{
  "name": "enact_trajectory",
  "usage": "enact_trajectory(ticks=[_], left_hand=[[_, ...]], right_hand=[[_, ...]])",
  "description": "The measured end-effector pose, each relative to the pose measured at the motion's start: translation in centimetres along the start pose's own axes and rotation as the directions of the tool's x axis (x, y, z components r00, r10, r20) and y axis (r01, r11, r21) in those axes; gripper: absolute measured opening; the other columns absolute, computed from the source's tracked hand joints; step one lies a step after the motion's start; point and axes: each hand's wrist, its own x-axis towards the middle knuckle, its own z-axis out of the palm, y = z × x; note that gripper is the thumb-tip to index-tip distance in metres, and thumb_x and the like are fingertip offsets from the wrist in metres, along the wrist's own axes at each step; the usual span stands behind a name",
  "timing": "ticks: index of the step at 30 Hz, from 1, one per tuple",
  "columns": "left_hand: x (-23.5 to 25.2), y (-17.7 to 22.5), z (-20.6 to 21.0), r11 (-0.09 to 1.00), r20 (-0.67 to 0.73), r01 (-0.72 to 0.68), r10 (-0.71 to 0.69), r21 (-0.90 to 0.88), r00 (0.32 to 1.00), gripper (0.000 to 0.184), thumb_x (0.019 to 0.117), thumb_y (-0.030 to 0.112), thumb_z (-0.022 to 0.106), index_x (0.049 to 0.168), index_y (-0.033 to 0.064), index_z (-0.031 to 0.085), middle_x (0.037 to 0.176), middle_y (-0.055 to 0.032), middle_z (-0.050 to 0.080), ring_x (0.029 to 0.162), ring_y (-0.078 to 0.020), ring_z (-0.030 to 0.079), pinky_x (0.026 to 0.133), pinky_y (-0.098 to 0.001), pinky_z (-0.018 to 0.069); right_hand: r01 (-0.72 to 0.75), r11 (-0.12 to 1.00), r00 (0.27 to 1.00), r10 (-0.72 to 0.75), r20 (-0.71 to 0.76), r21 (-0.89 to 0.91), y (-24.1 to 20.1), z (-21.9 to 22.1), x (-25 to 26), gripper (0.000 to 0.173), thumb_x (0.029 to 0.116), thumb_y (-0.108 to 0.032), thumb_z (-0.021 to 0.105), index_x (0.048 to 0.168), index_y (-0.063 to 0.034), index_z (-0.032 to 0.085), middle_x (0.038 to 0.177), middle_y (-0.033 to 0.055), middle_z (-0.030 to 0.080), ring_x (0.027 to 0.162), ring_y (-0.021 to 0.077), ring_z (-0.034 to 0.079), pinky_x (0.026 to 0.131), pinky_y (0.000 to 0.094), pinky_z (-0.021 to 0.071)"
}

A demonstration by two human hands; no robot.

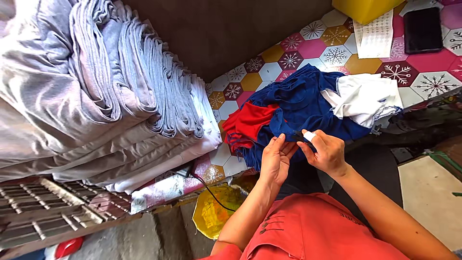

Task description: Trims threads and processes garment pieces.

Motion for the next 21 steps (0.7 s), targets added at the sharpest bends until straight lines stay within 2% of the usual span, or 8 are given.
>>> enact_trajectory(ticks=[4,8,13,21], left_hand=[[-0.03,0.14,0.07,1.0,-0.008,0.005,-0.005,-0.004,1.0,0.014,0.1085,0.009,0.045,0.116,0.0017,0.054,0.099,-0.0135,0.072,0.092,-0.0228,0.074,0.09,-0.0364,0.0599],[-0.07,0.06,0.05,1.0,-0.004,0.012,-0.011,0.014,1.0,0.016,0.1089,0.009,0.043,0.117,0.0007,0.054,0.101,-0.0148,0.072,0.094,-0.0239,0.074,0.091,-0.0369,0.0599],[0.13,0.03,-0.19,0.999,-0.007,-0.044,0.044,0.021,0.999,0.014,0.1083,0.007,0.045,0.113,-0.0001,0.056,0.098,-0.0135,0.072,0.09,-0.0213,0.074,0.089,-0.0342,0.0603],[-0.09,-0.47,-0.44,0.991,0.028,-0.115,0.113,0.068,0.993,0.012,0.1071,0.004,0.046,0.104,0.0006,0.057,0.09,-0.0104,0.073,0.085,-0.0184,0.074,0.087,-0.0325,0.0607]], right_hand=[[0.032,0.999,0.999,-0.032,-0.018,0.008,0.23,0.18,0.08,0.03,0.1032,-0.024,0.059,0.099,0.0014,0.074,0.08,0.0144,0.071,0.069,0.0217,0.068,0.058,0.0302,0.0523],[0.02,0.999,0.999,-0.018,-0.043,0.041,0.35,0.23,0.21,0.026,0.1027,-0.018,0.058,0.096,0.0006,0.075,0.076,0.0131,0.072,0.066,0.0198,0.068,0.057,0.0292,0.052],[-0.039,0.994,0.999,0.039,-0.002,0.103,0.21,0.11,-0.01,0.034,0.1039,-0.027,0.057,0.096,0.0025,0.07,0.076,0.0147,0.069,0.065,0.02,0.066,0.057,0.0292,0.0513],[-0.005,1.0,1.0,0.005,0.009,0.01,-0.41,-0.12,0.59,0.03,0.1025,-0.025,0.06,0.097,0.0004,0.074,0.081,0.0139,0.073,0.068,0.0207,0.068,0.057,0.0298,0.0516]])
